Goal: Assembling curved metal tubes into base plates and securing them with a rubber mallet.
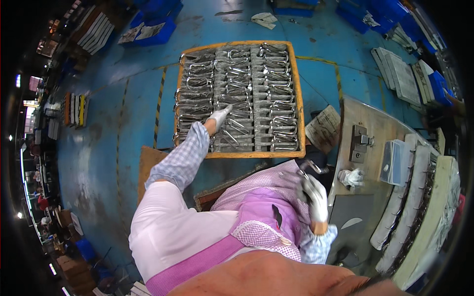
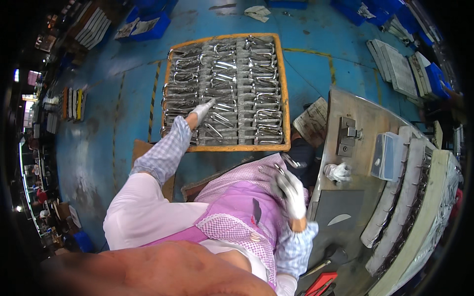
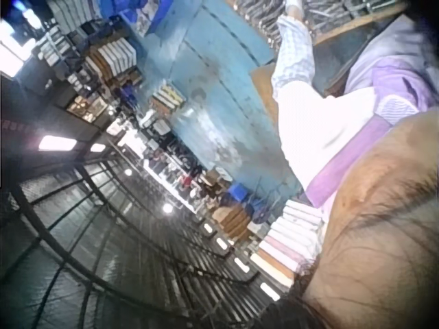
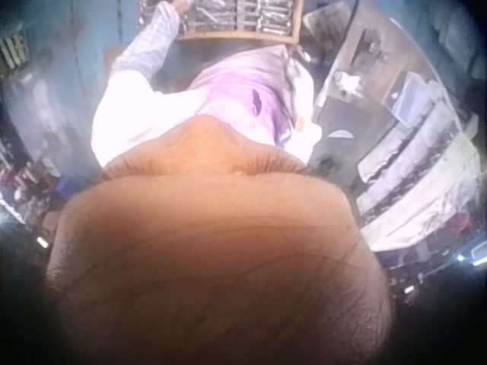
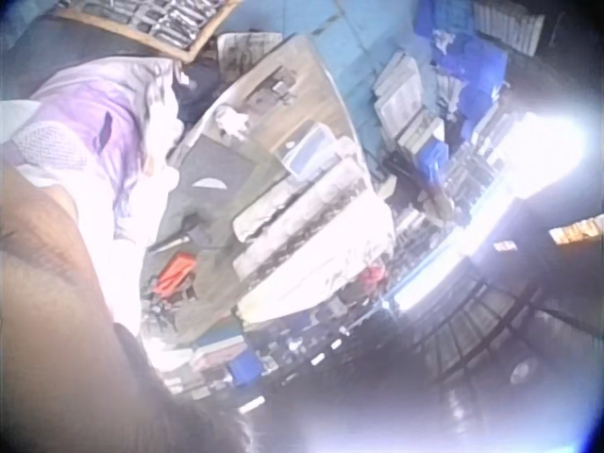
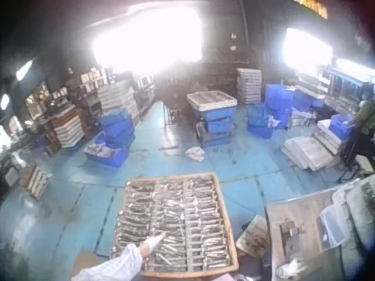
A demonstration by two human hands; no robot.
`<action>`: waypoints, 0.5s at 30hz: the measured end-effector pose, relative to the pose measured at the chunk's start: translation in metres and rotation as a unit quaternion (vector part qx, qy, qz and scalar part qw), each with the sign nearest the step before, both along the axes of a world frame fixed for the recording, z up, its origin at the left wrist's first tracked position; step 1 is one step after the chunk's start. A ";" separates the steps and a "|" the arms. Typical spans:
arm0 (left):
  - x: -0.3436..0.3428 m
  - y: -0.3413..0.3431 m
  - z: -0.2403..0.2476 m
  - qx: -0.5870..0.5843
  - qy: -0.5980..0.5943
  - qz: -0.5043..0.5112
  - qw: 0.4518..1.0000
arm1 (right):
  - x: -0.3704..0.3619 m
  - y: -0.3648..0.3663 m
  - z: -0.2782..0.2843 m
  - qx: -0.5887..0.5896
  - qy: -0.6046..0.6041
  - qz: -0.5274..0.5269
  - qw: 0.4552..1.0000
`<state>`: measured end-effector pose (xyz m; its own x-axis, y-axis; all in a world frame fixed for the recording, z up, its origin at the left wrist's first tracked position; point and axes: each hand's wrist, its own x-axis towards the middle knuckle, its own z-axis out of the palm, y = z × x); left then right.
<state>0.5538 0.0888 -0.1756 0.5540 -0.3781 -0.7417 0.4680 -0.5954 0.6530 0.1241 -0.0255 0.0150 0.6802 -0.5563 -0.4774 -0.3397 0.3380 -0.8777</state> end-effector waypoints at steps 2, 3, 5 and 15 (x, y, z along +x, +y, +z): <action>0.006 -0.011 0.006 0.022 0.025 -0.032 0.999 | -0.043 0.009 0.005 -0.124 0.003 -0.101 0.987; 0.014 -0.008 0.001 0.047 0.021 -0.049 0.997 | -0.058 0.005 0.019 -0.057 -0.007 -0.116 0.992; -0.010 -0.038 0.006 0.056 -0.007 -0.127 0.990 | -0.085 0.008 0.062 -0.028 0.008 -0.212 0.977; -0.022 -0.001 0.064 0.001 -0.405 -0.340 0.849 | -0.235 -0.087 0.055 -0.132 0.099 -0.376 0.912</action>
<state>0.5318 0.0882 -0.1116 0.5359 -0.8143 -0.2232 -0.5861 -0.5490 0.5959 -0.1109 -0.1126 0.0703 -0.0271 -0.9431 -0.3315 -0.2595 0.3269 -0.9087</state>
